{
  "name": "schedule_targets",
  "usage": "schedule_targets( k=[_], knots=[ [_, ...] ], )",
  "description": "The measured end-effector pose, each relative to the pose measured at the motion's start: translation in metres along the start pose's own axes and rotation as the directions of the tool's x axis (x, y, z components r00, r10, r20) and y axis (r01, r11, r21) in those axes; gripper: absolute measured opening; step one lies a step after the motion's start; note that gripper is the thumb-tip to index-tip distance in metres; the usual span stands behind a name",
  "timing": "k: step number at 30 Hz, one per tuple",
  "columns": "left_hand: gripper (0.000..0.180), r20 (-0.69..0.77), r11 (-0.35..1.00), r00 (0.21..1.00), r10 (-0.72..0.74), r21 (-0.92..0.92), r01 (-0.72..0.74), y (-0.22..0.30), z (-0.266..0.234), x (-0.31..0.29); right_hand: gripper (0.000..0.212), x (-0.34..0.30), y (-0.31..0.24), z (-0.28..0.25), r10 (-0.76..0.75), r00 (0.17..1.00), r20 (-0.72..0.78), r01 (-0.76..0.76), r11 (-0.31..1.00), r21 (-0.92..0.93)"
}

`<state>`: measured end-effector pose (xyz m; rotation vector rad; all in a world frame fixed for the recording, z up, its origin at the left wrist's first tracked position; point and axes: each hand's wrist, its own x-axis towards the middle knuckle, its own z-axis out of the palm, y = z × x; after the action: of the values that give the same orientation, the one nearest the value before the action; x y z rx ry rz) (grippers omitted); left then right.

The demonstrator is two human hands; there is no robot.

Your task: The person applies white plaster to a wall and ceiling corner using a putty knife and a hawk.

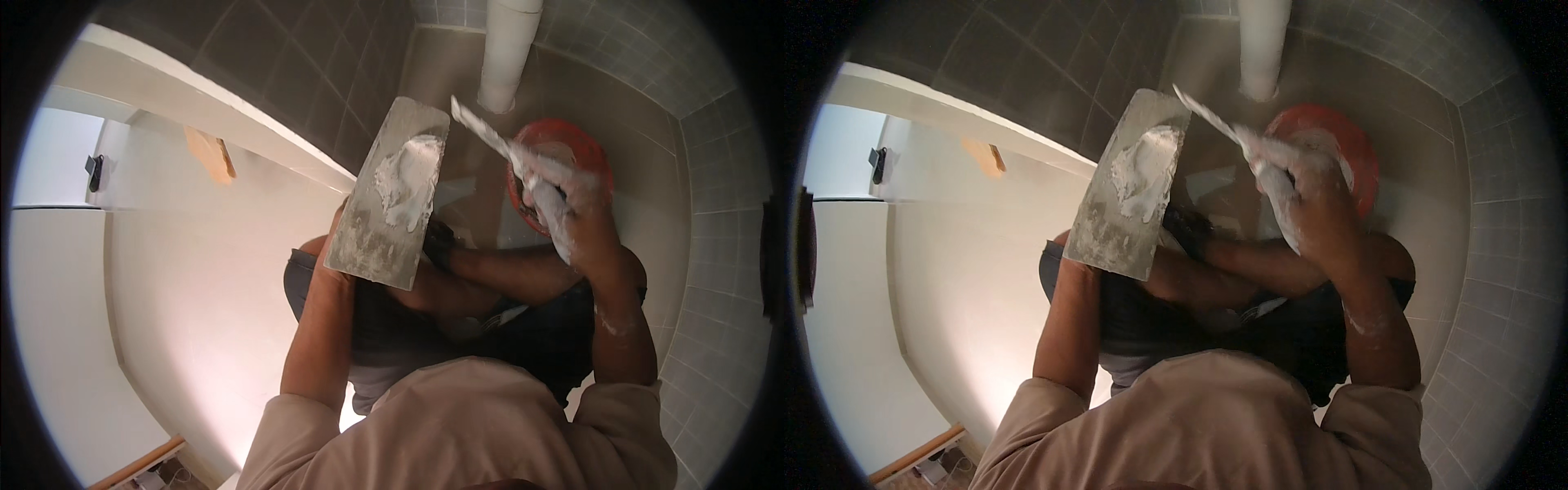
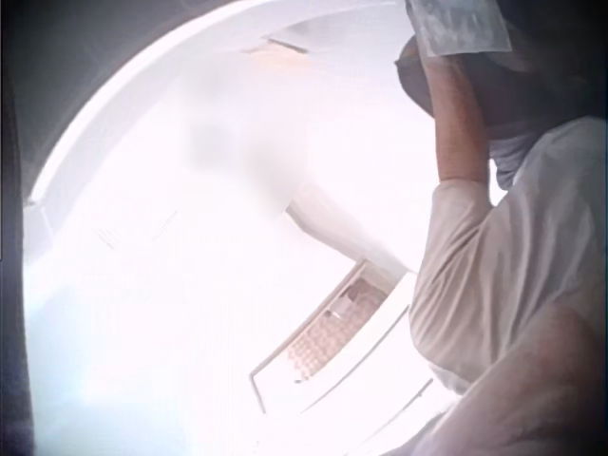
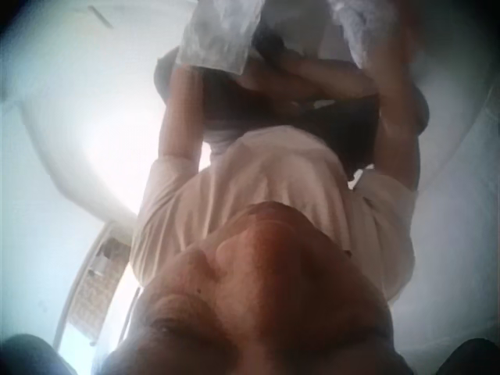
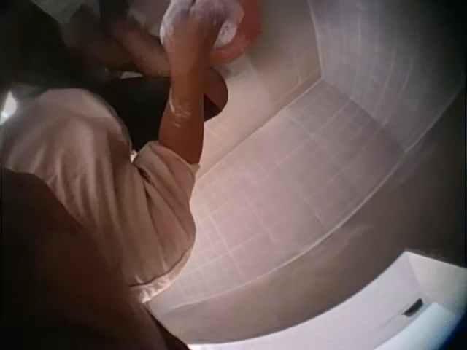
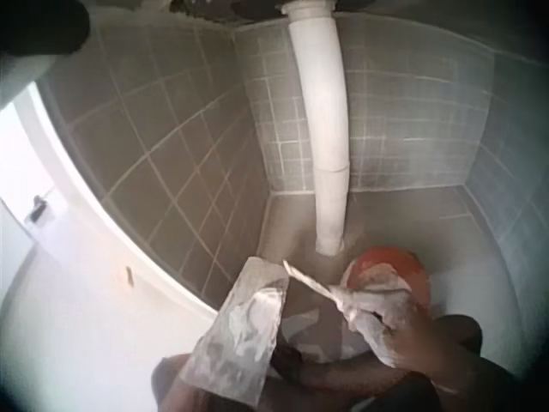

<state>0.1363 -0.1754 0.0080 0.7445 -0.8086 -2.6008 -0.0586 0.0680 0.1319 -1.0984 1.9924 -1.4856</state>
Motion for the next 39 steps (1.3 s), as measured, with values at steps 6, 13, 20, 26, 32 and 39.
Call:
schedule_targets(
  k=[6, 13, 20, 26, 32, 39],
  knots=[
    [0.045, 0.086, 0.997, 0.994, -0.07, 0.037, 0.067, -0.002, -0.011, 0.008, 0.036, 0.005, 0.017, 0.002, -0.141, 0.984, 0.109, 0.176, 0.865, -0.47],
    [0.038, 0.021, 0.831, 0.998, 0.051, 0.553, -0.054, 0.0, -0.047, 0.007, 0.033, 0.043, 0.023, 0.024, -0.157, 0.897, 0.412, 0.423, 0.569, -0.705],
    [0.037, 0.173, 0.8, 0.984, -0.031, 0.595, -0.079, -0.007, 0.014, -0.002, 0.028, 0.039, 0.039, 0.005, 0.023, 0.912, 0.41, 0.262, 0.736, -0.624],
    [0.032, 0.402, 0.232, 0.891, 0.209, 0.865, -0.445, -0.028, -0.031, 0.009, 0.025, 0.03, 0.0, -0.006, 0.025, 0.85, 0.527, 0.276, 0.83, -0.485],
    [0.032, 0.713, -0.312, 0.687, 0.138, 0.69, -0.653, 0.033, 0.028, 0.022, 0.034, 0.057, 0.003, -0.007, 0.225, 0.719, 0.658, -0.061, 0.963, -0.263],
    [0.039, 0.107, 0.889, 0.993, 0.057, 0.448, -0.1, 0.061, 0.06, 0.012, 0.053, 0.036, -0.045, -0.057, 0.088, 0.937, 0.337, -0.333, 0.511, 0.793]
  ],
)
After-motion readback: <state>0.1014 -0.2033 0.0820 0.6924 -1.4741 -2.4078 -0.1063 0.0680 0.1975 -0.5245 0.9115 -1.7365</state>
